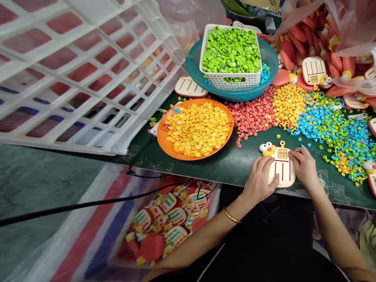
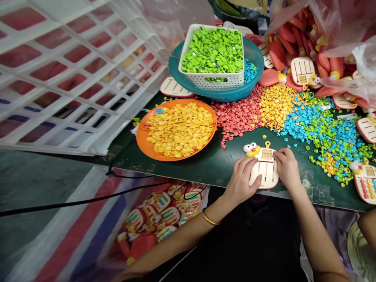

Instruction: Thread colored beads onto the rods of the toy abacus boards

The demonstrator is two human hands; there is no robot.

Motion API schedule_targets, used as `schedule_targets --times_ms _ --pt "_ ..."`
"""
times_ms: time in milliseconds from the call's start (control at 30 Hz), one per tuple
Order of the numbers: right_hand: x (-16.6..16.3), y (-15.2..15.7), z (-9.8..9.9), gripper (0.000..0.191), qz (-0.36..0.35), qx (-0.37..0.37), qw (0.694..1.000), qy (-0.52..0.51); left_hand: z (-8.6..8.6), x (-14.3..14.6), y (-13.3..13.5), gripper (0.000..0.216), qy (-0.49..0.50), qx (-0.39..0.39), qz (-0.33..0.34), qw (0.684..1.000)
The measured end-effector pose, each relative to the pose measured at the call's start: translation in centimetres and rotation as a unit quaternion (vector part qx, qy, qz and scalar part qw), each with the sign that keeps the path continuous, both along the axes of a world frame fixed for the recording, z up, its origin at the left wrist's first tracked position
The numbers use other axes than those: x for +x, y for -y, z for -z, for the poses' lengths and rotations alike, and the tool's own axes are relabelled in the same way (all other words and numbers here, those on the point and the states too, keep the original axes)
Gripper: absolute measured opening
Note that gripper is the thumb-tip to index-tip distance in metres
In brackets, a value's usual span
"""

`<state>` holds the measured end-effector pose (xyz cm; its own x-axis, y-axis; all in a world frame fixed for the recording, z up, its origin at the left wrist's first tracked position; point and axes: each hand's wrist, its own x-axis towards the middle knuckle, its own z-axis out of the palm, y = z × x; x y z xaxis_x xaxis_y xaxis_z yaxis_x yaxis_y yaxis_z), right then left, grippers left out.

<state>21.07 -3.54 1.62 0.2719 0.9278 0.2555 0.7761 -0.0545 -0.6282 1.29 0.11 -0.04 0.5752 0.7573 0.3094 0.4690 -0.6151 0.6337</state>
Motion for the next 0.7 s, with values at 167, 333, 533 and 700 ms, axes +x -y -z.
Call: schedule_targets --times_ms 167,333,533,700 --pt "-1.5 0.0 0.3 0.027 -0.119 0.042 0.992 0.0 0.5 0.5 0.4 0.027 0.034 0.036 -0.051 0.997" --pt "-0.6 -8.5 0.0 0.022 -0.013 0.056 0.998 0.033 0.2 0.4 0.4 0.019 0.025 0.035 -0.044 0.998" --pt "0.9 -13.7 -1.1 0.02 -0.005 -0.075 0.986 0.147 -0.6 0.1 0.1 0.038 -0.045 0.047 0.043 0.997" --pt "1.4 -5.4 -2.1 0.026 -0.014 -0.046 0.999 -0.006 -0.3 -0.1 -0.1 0.046 0.006 0.019 0.013 1.0"
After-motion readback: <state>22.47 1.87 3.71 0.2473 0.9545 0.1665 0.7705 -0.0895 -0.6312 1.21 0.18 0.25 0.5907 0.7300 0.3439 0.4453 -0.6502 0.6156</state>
